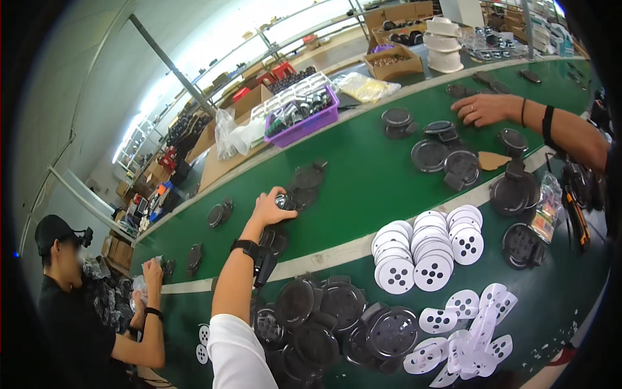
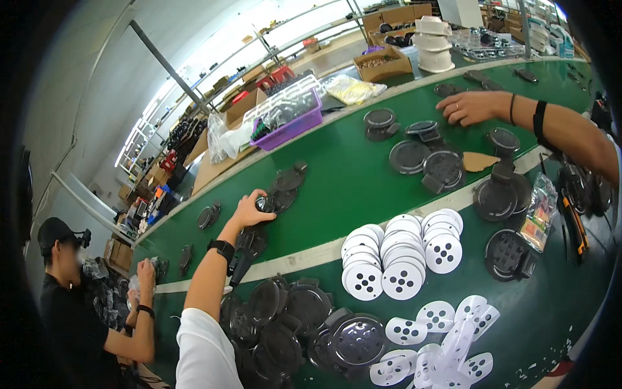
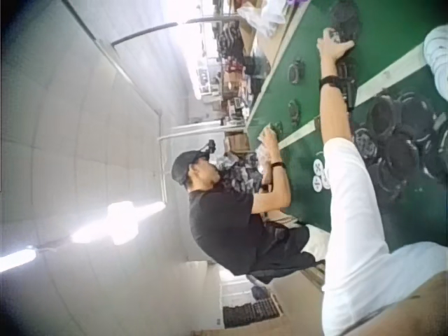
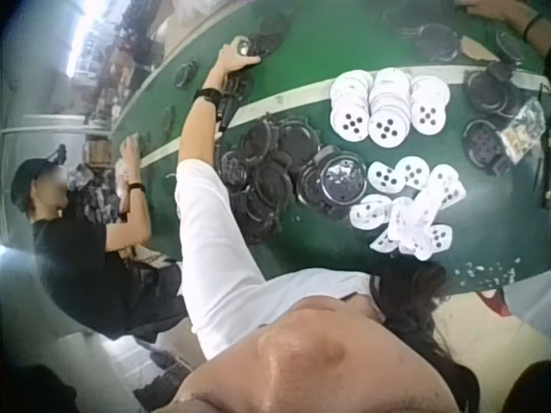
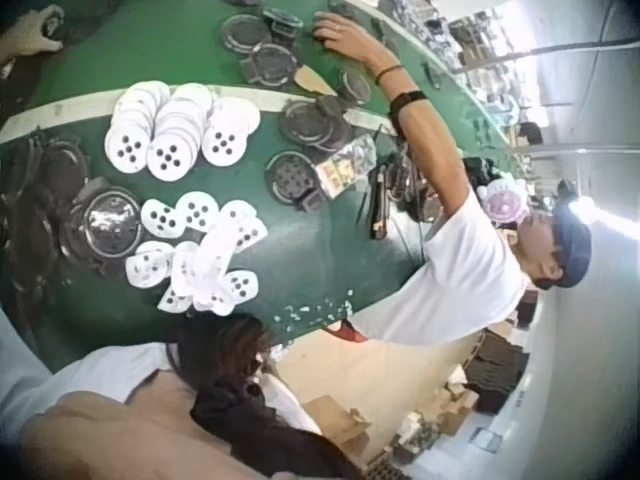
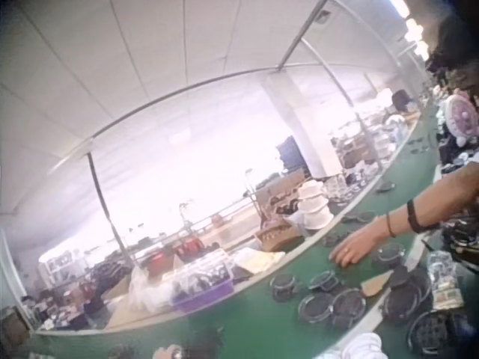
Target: Assembling plastic housing components by inserting white circular templates into black plastic bases.
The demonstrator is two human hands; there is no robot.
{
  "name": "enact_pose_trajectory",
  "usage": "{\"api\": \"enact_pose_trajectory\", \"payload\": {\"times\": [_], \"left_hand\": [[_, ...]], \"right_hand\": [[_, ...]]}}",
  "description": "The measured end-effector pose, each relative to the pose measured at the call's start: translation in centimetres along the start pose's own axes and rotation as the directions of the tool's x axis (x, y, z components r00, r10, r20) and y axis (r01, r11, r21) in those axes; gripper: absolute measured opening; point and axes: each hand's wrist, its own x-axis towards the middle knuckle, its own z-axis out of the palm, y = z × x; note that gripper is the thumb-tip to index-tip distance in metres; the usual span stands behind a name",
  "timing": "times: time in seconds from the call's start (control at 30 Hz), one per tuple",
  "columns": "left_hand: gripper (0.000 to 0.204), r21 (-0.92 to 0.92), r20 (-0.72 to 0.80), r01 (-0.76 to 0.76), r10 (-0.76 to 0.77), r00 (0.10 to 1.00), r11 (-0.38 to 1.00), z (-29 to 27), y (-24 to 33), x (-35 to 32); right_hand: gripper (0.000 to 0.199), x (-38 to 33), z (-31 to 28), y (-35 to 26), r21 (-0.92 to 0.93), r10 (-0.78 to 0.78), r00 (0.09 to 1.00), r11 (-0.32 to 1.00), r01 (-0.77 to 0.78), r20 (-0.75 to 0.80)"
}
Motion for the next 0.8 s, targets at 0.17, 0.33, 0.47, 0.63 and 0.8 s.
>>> {"api": "enact_pose_trajectory", "payload": {"times": [0.17, 0.33, 0.47, 0.63, 0.8], "left_hand": [[0.074, -0.023, 0.139, -0.098, 0.101, 0.985, 0.995, -0.5, 3.3, 0.0], [0.089, -0.219, -0.118, -0.146, 0.122, 0.985, 0.965, 0.4, 7.6, 2.4], [0.087, -0.072, -0.071, 0.041, -0.046, 0.996, 0.997, 1.6, 9.5, 4.8], [0.063, -0.417, 0.01, -0.12, 0.136, 0.991, 0.901, 5.6, 9.0, 10.1], [0.058, -0.346, 0.066, 0.073, -0.054, 0.996, 0.935, -0.5, 7.3, 6.9]], "right_hand": [[0.012, -0.3, -2.6, 3.9, 0.965, 0.328, 0.932, 0.154, -0.214, 0.155], [0.013, -4.2, -6.0, 5.6, 0.866, 0.378, 0.926, 0.467, -0.178, -0.013], [0.013, -6.1, -4.3, 8.6, -0.685, -0.147, 0.984, 0.707, 0.175, 0.101], [0.013, -12.4, -5.7, 13.6, 0.397, 0.209, 0.956, 0.875, -0.277, 0.207], [0.006, -4.2, -5.4, 10.5, -0.35, 0.228, 0.972, 0.907, -0.235, -0.061]]}}
